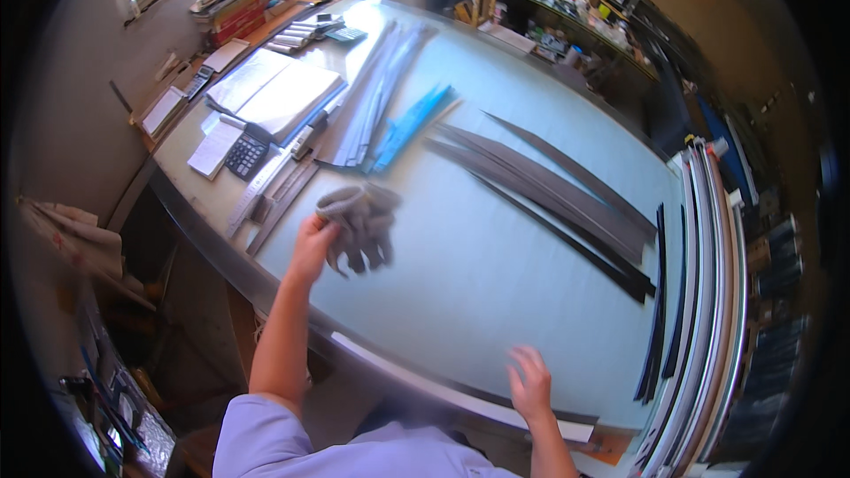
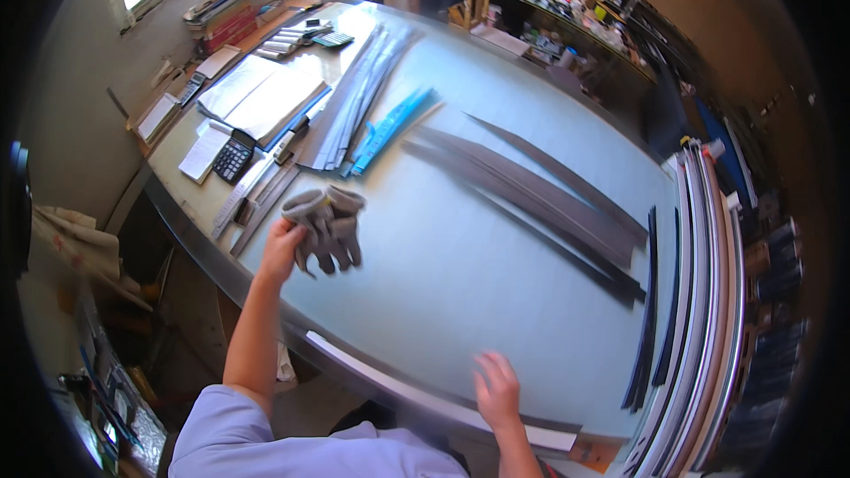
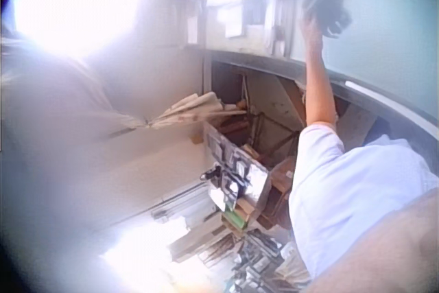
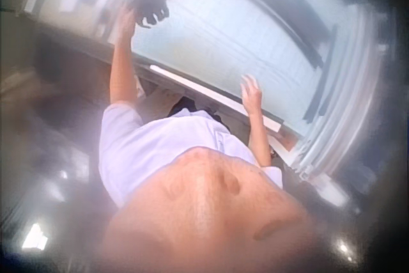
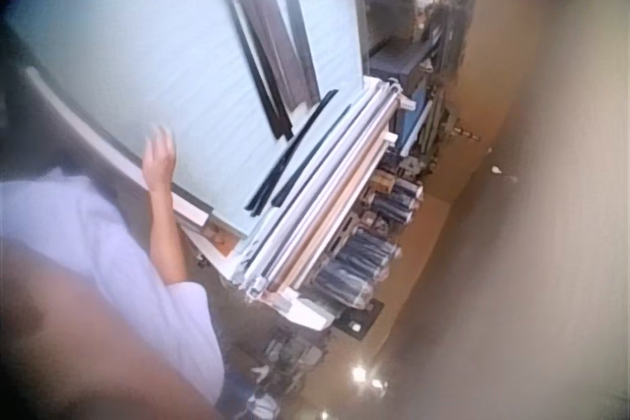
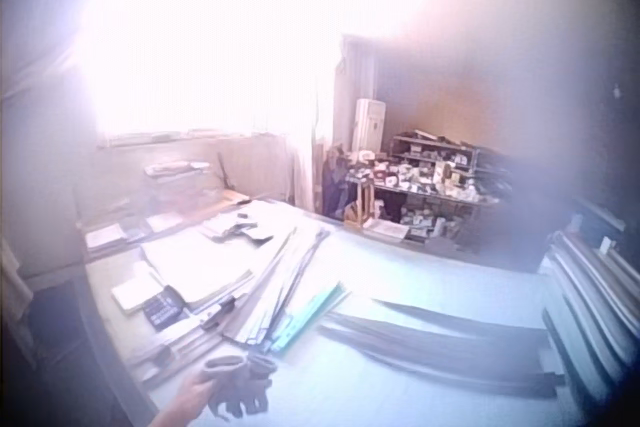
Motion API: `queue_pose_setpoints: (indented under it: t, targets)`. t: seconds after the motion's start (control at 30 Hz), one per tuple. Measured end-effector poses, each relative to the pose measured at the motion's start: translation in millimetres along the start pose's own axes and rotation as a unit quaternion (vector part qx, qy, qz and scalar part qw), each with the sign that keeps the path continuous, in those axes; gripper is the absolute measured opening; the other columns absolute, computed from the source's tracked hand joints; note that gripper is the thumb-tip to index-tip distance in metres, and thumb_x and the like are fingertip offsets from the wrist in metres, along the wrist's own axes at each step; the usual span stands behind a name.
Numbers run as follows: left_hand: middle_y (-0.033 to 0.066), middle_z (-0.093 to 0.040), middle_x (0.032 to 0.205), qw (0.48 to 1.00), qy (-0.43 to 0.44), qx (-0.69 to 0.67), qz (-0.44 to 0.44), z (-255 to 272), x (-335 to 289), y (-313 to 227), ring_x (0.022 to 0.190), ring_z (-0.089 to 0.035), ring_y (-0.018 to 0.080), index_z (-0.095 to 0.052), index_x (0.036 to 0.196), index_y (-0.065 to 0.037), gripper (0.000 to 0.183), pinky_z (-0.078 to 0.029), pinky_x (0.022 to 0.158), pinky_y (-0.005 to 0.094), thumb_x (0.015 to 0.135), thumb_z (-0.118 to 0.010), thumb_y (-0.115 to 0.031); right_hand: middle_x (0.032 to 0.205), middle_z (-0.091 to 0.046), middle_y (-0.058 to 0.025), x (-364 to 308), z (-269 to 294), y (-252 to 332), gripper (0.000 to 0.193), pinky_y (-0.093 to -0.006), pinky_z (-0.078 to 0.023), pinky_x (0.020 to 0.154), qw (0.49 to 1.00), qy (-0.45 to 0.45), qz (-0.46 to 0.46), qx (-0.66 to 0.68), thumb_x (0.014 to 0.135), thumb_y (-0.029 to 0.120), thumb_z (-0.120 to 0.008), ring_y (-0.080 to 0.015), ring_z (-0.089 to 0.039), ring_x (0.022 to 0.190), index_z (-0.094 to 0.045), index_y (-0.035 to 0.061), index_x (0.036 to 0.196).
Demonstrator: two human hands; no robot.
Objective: The person organizes and aligns dark metal or plastic strips on a large table, then puts on a pair of work gloves.
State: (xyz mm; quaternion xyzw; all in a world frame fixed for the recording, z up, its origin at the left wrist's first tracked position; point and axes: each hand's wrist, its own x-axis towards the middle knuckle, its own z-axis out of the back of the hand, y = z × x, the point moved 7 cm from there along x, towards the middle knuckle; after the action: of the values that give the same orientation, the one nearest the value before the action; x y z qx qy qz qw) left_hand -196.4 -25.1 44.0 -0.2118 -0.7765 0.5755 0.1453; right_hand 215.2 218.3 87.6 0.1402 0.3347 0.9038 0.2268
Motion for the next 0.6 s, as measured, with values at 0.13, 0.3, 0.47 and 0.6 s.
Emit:
queue_pose_setpoints:
  t: [0.13, 0.3, 0.47, 0.6]
  targets:
    - [0.0057, -0.070, 0.115, 0.983, 0.131, -0.051, 0.119, -91, -80, 13, 0.103, -0.066, 0.0147, -0.063, 0.128, 0.000, 0.032, -0.055, 0.090, 0.0319, 0.099, -0.053, -0.004, 0.112, -0.067, -0.0176, 58, 11, 91, 0.027, -0.0379, -0.050, 0.094, 0.985, -0.115, 0.097, 0.085, 0.088, -0.001, -0.066, -0.0331, -0.064, 0.105, -0.068, 0.0001, 0.114]
    - [0.0037, -0.069, 0.118, 0.947, 0.283, 0.034, 0.152, -168, -132, 29, 0.108, -0.062, 0.0125, -0.063, 0.130, 0.001, 0.032, -0.051, 0.098, 0.0312, 0.099, -0.053, -0.001, 0.105, -0.068, -0.0112, 63, 19, 90, 0.024, -0.0317, -0.049, 0.087, 0.983, -0.078, -0.003, 0.167, 0.091, 0.003, -0.068, -0.0210, -0.062, 0.095, -0.068, -0.0002, 0.115]
    - [-0.0018, -0.067, 0.107, 0.902, 0.400, 0.069, 0.143, -225, -142, 28, 0.098, -0.060, 0.0075, -0.064, 0.131, -0.003, 0.032, -0.051, 0.086, 0.0265, 0.103, -0.050, -0.001, 0.101, -0.067, -0.0013, 29, 27, 25, 0.027, -0.0271, -0.049, 0.077, 0.954, -0.081, -0.079, 0.276, 0.091, 0.005, -0.070, -0.0103, -0.059, 0.086, -0.067, 0.0006, 0.118]
    - [-0.0018, -0.064, 0.089, 0.885, 0.415, 0.158, 0.140, -265, -138, 38, 0.084, -0.056, 0.0073, -0.068, 0.114, -0.002, 0.020, -0.050, 0.075, 0.0277, 0.102, -0.053, -0.006, 0.092, -0.068, -0.0025, 6, 27, -15, 0.020, -0.0279, -0.049, 0.072, 0.909, -0.061, -0.114, 0.396, 0.090, 0.009, -0.073, -0.0095, -0.058, 0.079, -0.069, -0.0015, 0.107]
